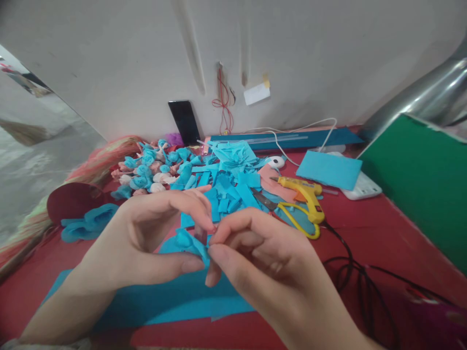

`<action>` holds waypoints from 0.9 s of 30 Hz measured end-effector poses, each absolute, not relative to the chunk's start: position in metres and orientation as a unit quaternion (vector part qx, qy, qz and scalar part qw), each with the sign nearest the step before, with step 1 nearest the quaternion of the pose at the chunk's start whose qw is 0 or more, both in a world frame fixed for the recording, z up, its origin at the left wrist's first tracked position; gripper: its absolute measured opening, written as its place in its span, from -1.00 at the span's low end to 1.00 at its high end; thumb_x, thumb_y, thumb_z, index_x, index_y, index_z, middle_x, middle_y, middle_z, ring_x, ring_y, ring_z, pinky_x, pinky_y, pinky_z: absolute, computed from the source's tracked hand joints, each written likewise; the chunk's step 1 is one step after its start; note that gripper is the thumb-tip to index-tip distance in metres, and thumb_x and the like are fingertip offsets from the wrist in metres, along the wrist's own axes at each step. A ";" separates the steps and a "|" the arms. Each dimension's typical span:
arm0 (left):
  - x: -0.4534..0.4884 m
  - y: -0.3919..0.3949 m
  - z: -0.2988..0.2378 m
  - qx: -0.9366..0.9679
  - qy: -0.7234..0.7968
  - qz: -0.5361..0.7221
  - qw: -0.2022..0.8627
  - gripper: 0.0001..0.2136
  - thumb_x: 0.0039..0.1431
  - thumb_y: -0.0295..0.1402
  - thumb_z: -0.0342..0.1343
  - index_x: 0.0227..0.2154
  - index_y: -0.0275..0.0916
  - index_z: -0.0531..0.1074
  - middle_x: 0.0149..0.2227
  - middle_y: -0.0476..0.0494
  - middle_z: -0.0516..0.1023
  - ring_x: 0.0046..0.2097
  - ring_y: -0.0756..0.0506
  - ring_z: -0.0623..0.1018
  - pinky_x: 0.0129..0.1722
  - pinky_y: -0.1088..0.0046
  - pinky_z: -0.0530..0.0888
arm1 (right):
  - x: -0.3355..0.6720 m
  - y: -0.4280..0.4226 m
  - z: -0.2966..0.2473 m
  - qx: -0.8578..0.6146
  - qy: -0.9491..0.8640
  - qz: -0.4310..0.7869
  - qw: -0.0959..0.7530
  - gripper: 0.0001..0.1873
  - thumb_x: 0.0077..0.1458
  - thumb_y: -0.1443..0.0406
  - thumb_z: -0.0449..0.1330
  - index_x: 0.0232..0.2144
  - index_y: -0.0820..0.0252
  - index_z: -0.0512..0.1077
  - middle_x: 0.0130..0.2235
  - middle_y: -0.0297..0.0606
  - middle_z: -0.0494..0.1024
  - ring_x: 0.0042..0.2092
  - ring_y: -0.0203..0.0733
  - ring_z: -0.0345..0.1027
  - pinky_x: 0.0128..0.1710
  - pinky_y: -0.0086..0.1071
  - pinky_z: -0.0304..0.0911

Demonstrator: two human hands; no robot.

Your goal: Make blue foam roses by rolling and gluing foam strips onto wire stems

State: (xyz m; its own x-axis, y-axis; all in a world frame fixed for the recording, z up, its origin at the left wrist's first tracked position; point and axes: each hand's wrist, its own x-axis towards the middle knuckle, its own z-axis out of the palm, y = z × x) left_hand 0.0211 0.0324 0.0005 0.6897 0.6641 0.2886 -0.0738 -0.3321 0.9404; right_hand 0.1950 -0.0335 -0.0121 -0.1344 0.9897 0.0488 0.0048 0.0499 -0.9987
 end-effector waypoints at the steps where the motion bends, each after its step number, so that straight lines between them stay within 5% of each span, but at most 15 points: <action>1: 0.021 0.032 0.001 0.744 0.198 0.337 0.541 -0.80 -0.09 -0.53 0.25 -0.35 -0.19 0.47 -0.31 -0.01 0.55 -0.23 -0.01 0.50 -0.08 0.43 0.40 | 0.195 -0.033 -0.012 -0.459 -0.560 0.504 0.471 -0.87 0.11 0.29 0.15 -0.46 -0.07 0.42 -0.53 -0.55 0.53 -0.53 -0.49 0.42 -0.57 -0.79 0.27; 13: 0.023 0.033 0.001 0.742 0.227 0.344 0.529 -0.92 -0.09 -0.47 0.26 -0.48 -0.18 0.50 -0.50 0.00 0.48 -0.38 -0.01 0.40 -0.28 0.42 0.40 | 0.196 -0.035 -0.009 -0.466 -0.604 0.425 0.487 -0.83 0.08 0.34 0.16 -0.41 -0.13 0.40 -0.52 -0.59 0.54 -0.52 -0.46 0.46 -0.56 -0.81 0.31; 19: 0.024 0.034 0.001 0.740 0.221 0.356 0.526 -0.95 -0.06 -0.44 0.26 -0.48 -0.19 0.52 -0.52 -0.01 0.53 -0.39 -0.01 0.41 -0.18 0.36 0.39 | 0.189 -0.035 -0.008 -0.493 -0.611 0.362 0.502 -0.78 0.02 0.37 0.18 -0.39 -0.19 0.40 -0.53 -0.61 0.52 -0.54 -0.43 0.44 -0.54 -0.76 0.34; 27: 0.022 0.034 0.001 0.725 0.210 0.359 0.549 -0.82 -0.11 -0.58 0.26 -0.45 -0.15 0.54 -0.49 0.01 0.57 -0.36 -0.02 0.41 -0.23 0.39 0.42 | 0.185 -0.037 -0.012 -0.488 -0.609 0.285 0.556 -0.71 -0.07 0.44 0.16 -0.40 -0.14 0.41 -0.53 -0.64 0.51 -0.57 -0.42 0.40 -0.56 -0.70 0.32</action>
